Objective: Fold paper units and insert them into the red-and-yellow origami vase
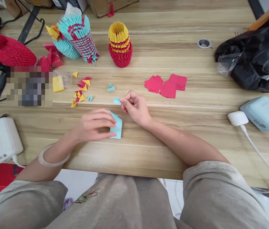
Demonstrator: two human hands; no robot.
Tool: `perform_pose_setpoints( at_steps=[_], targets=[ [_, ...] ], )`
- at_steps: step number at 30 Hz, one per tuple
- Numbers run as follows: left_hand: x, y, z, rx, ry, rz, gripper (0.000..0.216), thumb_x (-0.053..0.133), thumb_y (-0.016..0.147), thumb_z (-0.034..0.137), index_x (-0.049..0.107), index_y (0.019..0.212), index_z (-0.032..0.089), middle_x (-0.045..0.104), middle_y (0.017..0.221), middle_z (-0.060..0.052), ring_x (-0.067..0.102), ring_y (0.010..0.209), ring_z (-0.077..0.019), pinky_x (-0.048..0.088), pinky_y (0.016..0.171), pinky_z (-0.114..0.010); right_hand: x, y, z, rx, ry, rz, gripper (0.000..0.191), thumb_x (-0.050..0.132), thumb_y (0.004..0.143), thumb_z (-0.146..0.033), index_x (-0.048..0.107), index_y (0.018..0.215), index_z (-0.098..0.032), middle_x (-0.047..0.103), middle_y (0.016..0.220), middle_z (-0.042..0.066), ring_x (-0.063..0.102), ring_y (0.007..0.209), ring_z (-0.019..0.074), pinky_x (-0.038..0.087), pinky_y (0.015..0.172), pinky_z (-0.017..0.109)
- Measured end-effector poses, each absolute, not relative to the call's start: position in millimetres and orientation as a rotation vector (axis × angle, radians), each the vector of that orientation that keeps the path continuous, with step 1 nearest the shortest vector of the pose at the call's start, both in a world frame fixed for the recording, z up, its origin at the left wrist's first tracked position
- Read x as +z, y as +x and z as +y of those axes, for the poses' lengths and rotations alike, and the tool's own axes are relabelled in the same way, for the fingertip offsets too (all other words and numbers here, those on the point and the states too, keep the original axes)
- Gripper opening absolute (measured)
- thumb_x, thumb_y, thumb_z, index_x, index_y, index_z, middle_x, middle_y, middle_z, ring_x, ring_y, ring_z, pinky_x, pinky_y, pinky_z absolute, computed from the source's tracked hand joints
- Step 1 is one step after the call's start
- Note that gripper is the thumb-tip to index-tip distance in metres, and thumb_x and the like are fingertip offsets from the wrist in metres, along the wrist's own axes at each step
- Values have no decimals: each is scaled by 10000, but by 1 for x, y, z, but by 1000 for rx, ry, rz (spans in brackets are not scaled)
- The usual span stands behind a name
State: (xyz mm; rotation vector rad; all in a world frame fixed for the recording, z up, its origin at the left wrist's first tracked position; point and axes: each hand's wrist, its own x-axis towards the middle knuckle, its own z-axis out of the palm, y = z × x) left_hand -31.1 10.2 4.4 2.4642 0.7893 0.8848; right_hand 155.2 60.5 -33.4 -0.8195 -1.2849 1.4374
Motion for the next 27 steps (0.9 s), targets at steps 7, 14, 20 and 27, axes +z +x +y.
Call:
perform_pose_setpoints(
  at_steps=[7, 14, 20, 27],
  targets=[
    [1, -28, 5, 442, 2823, 637, 116, 598, 884, 301, 659, 909, 206, 734, 982, -37, 653, 1007, -208, 430, 859, -345, -37, 155, 64, 1449, -838, -1185, 367, 757, 703, -449, 518, 662, -174, 498, 446, -84, 396, 382, 35, 309, 383, 182],
    [-2, -26, 5, 984, 2680, 741, 58, 630, 850, 185, 650, 904, 175, 754, 875, -46, 705, 850, -162, 486, 832, -309, -41, 153, 71, 1547, -935, -1034, 512, 682, 763, -505, 580, 1169, -210, 699, 736, -21, 596, 580, 78, 477, 571, 229],
    [4, -28, 1, 1433, 1882, 1425, 166, 599, 877, 278, 727, 837, 180, 743, 785, -36, 686, 730, -164, 533, 703, -277, -33, 155, 61, 1485, -931, -1168, 342, 623, 817, -502, 666, 948, -189, 676, 660, -12, 554, 518, 66, 457, 522, 214],
    [5, -25, 5, 1308, 1365, 1417, 324, 668, 800, 456, 727, 666, 167, 662, 603, -12, 620, 597, -140, 507, 544, -243, -25, 151, 40, 1607, -684, -1423, 269, 782, 684, -375, 676, 812, -164, 649, 690, -1, 545, 577, 88, 464, 532, 239]
  ],
)
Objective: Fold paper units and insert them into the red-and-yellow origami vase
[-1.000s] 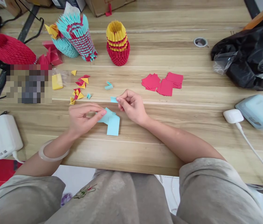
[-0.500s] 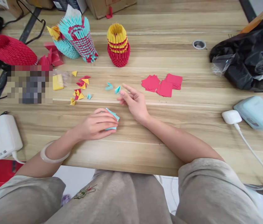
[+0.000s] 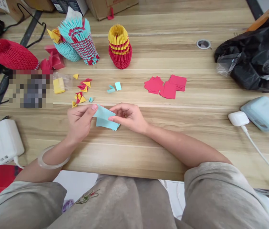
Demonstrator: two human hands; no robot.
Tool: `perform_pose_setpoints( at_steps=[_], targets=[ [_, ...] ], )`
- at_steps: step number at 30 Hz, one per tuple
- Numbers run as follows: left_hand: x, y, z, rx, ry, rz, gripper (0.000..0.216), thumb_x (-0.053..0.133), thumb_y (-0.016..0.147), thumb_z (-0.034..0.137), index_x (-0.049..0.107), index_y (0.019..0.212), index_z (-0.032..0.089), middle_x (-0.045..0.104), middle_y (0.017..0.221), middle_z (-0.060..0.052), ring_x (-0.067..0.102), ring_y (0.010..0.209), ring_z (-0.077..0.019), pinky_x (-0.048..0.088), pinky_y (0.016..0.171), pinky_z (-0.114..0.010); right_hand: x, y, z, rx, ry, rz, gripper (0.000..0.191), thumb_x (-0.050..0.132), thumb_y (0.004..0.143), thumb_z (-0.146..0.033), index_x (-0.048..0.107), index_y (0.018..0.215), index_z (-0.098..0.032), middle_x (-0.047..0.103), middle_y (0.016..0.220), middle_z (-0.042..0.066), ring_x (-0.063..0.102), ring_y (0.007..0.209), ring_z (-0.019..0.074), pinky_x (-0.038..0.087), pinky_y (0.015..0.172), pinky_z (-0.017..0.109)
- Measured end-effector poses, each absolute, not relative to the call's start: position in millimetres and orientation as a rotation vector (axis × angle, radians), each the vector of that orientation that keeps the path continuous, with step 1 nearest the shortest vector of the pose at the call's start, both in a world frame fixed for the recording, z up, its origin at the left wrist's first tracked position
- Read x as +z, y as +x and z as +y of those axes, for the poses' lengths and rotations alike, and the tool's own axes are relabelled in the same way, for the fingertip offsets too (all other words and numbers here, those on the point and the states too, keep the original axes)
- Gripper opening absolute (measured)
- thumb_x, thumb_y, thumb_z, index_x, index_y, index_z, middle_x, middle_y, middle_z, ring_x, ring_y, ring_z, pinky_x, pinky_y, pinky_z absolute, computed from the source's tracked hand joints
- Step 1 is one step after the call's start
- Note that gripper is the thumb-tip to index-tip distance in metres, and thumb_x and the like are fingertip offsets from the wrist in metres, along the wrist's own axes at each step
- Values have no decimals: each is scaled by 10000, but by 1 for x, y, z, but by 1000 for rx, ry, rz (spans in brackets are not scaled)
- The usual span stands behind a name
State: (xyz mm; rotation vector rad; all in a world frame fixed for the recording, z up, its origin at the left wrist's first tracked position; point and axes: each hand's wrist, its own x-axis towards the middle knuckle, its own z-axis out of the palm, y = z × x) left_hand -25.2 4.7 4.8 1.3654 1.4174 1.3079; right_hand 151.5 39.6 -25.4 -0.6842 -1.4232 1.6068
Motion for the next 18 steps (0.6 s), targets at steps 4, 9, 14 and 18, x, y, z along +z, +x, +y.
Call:
perform_pose_setpoints(
  at_steps=[4, 9, 14, 18],
  targets=[
    [8, -19, 1, 1171, 1344, 1351, 304, 732, 724, 466, 750, 711, 162, 694, 633, -18, 614, 559, -131, 525, 515, -238, -30, 151, 42, 1545, -722, -1409, 227, 738, 736, -358, 633, 716, -158, 599, 629, -15, 503, 550, 76, 420, 502, 223],
    [3, -18, 3, 1208, 1250, 1350, 220, 822, 629, 336, 759, 776, 184, 720, 686, -11, 631, 571, -120, 556, 548, -237, -30, 152, 44, 1452, -704, -1425, 223, 732, 744, -372, 647, 715, -168, 629, 674, 5, 543, 607, 97, 453, 548, 242],
    [2, -18, 6, 1328, 1269, 1430, 204, 828, 598, 281, 733, 744, 175, 709, 674, -3, 611, 553, -103, 522, 512, -213, -28, 154, 44, 1417, -570, -1516, 242, 654, 823, -380, 673, 689, -180, 650, 725, 30, 591, 695, 124, 496, 639, 278],
    [5, -15, 5, 1303, 1289, 1440, 257, 835, 571, 242, 654, 737, 166, 681, 622, 14, 612, 536, -101, 501, 491, -198, -30, 153, 44, 1563, -576, -1494, 179, 757, 725, -320, 664, 688, -173, 649, 773, 31, 587, 688, 122, 496, 600, 269]
  ],
)
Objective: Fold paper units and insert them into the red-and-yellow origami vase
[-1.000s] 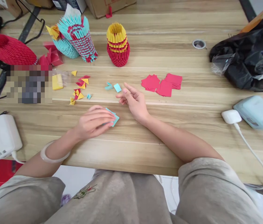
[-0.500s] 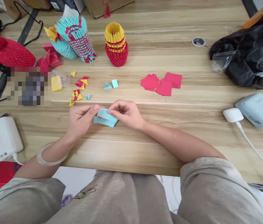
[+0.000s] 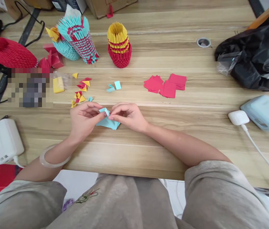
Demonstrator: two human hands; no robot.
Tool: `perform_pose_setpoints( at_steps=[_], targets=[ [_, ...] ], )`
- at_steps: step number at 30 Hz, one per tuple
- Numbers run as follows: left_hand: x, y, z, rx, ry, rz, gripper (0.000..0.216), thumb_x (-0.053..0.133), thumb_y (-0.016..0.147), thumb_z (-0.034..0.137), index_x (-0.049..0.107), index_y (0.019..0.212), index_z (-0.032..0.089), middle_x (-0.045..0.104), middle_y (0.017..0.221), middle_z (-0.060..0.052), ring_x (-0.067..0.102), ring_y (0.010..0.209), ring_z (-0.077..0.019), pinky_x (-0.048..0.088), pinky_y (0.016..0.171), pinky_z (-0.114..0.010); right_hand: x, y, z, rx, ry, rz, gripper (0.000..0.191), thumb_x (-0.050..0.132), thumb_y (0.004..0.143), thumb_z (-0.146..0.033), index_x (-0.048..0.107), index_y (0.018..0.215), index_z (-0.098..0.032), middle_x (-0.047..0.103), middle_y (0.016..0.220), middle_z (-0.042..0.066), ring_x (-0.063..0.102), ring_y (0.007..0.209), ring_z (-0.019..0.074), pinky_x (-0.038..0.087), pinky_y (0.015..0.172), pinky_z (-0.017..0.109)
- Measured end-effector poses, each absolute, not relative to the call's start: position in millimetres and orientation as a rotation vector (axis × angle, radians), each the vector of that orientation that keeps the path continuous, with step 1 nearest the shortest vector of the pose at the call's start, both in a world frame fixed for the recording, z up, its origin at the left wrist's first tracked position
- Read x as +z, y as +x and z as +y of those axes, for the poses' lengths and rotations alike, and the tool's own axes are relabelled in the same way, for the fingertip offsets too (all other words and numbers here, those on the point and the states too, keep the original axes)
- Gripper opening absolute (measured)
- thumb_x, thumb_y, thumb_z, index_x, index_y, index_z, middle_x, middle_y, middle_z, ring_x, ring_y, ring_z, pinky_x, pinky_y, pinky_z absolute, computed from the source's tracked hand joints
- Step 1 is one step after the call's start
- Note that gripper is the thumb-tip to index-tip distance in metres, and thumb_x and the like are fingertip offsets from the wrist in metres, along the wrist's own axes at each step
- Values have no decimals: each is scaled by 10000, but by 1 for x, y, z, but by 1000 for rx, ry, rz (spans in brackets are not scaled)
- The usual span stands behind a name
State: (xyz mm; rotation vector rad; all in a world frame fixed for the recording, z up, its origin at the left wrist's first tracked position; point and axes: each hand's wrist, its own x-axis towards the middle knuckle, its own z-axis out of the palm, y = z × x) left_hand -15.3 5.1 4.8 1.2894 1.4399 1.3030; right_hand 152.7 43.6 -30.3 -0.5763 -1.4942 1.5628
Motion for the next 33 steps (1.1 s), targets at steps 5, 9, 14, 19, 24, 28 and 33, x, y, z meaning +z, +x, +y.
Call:
perform_pose_setpoints(
  at_steps=[5, 9, 14, 19, 24, 28, 33],
  targets=[
    [4, -15, 2, 1320, 1311, 1431, 286, 842, 563, 241, 589, 674, 168, 678, 626, 14, 632, 550, -111, 505, 499, -201, -31, 150, 42, 1747, -614, -1381, 283, 805, 662, -327, 576, 676, -161, 616, 674, -9, 573, 612, 97, 499, 577, 248],
    [0, -15, 1, 1354, 1370, 1345, 145, 789, 661, 255, 700, 733, 166, 706, 668, -6, 646, 579, -112, 534, 539, -214, -29, 150, 43, 1754, -650, -1320, 341, 819, 637, -360, 540, 666, -166, 578, 626, -38, 548, 575, 76, 477, 549, 222],
    [-2, -15, 1, 1362, 1393, 1216, 178, 804, 649, 226, 739, 811, 187, 743, 750, -20, 686, 647, -135, 576, 608, -243, -26, 149, 42, 1753, -695, -1253, 376, 827, 614, -389, 522, 645, -172, 575, 610, -43, 547, 570, 72, 471, 542, 215],
    [-3, -15, 1, 1365, 1392, 1309, 171, 804, 661, 271, 735, 787, 179, 742, 745, -26, 688, 644, -142, 581, 601, -253, -24, 150, 42, 1742, -703, -1306, 359, 797, 646, -433, 556, 641, -166, 580, 578, -39, 537, 539, 71, 476, 521, 217],
    [-2, -14, 0, 1369, 1407, 1335, 134, 794, 667, 246, 735, 769, 181, 738, 718, -17, 678, 620, -133, 574, 582, -243, -21, 151, 43, 1774, -722, -1290, 326, 781, 674, -424, 592, 683, -158, 612, 577, -32, 565, 524, 74, 510, 530, 217],
    [-2, -13, -2, 1392, 1424, 1325, 102, 783, 673, 203, 742, 763, 181, 738, 702, -10, 673, 605, -123, 569, 565, -221, -20, 152, 43, 1770, -752, -1292, 305, 770, 685, -421, 638, 702, -147, 629, 574, -25, 559, 502, 71, 509, 512, 212],
    [-5, -14, -3, 1367, 1402, 1321, 142, 781, 677, 215, 758, 814, 190, 749, 735, -16, 683, 627, -134, 586, 599, -240, -22, 151, 43, 1735, -781, -1282, 300, 780, 670, -417, 647, 687, -149, 633, 568, -22, 558, 504, 74, 510, 513, 217]
  ],
)
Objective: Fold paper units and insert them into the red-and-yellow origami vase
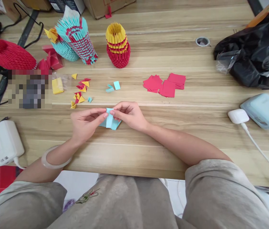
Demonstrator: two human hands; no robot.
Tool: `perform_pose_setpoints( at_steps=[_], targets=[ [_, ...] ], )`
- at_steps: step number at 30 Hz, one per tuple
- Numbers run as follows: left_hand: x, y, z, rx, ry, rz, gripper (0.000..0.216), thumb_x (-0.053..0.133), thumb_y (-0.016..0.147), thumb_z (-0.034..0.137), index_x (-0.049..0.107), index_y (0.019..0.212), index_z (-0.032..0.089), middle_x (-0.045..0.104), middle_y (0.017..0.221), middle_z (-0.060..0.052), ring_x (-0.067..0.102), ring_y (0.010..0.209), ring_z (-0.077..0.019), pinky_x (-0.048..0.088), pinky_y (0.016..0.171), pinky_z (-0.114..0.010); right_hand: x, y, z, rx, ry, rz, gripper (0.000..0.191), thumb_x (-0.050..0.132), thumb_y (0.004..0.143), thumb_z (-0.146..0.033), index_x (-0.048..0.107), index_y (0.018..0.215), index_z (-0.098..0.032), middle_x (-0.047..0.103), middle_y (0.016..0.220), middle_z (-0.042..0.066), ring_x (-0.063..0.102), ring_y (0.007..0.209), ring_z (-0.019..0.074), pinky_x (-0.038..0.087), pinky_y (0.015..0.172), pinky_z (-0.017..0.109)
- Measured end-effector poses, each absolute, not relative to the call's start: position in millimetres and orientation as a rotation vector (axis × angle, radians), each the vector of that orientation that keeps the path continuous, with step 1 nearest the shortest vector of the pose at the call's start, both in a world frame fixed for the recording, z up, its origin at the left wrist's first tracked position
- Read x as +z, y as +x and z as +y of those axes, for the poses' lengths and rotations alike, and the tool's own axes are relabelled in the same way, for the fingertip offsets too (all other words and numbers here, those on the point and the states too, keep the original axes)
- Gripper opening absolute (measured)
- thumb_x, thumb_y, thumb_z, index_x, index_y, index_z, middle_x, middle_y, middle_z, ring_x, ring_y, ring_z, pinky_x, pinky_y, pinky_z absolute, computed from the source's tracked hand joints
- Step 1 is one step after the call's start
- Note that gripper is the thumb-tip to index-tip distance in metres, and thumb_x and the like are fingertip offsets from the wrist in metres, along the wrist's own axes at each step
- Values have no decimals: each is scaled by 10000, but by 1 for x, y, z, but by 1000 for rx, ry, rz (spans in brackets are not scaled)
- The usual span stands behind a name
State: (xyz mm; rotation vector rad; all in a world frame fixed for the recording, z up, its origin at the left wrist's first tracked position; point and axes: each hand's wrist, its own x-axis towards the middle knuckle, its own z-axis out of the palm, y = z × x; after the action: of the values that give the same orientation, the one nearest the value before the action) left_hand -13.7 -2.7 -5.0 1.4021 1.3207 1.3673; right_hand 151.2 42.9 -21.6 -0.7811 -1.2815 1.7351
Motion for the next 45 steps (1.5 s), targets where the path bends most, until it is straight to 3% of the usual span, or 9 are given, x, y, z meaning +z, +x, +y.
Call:
perform_pose_setpoints(
  at_steps=[22, 38, 45],
  targets=[
    [-9, -17, -4, 1353, 1575, 1318, 174, 750, 730, 191, 766, 898, 236, 763, 867, -31, 714, 759, -167, 597, 672, -254, -24, 151, 44, 1727, -780, -1271, 328, 799, 642, -432, 615, 650, -161, 627, 562, -27, 566, 521, 80, 509, 525, 222],
    [-7, -19, -3, 1351, 1733, 1336, 181, 729, 749, 173, 766, 908, 252, 759, 854, -20, 698, 729, -150, 565, 649, -242, -24, 151, 44, 1723, -755, -1256, 289, 807, 644, -391, 633, 651, -160, 641, 572, -24, 580, 530, 87, 512, 530, 226],
    [-4, -17, -4, 1348, 1716, 1328, 167, 728, 745, 172, 770, 892, 240, 755, 832, -24, 688, 703, -143, 559, 628, -237, -21, 153, 43, 1639, -780, -1305, 307, 736, 725, -435, 648, 640, -153, 635, 563, -10, 578, 522, 87, 511, 526, 224]
  ],
)
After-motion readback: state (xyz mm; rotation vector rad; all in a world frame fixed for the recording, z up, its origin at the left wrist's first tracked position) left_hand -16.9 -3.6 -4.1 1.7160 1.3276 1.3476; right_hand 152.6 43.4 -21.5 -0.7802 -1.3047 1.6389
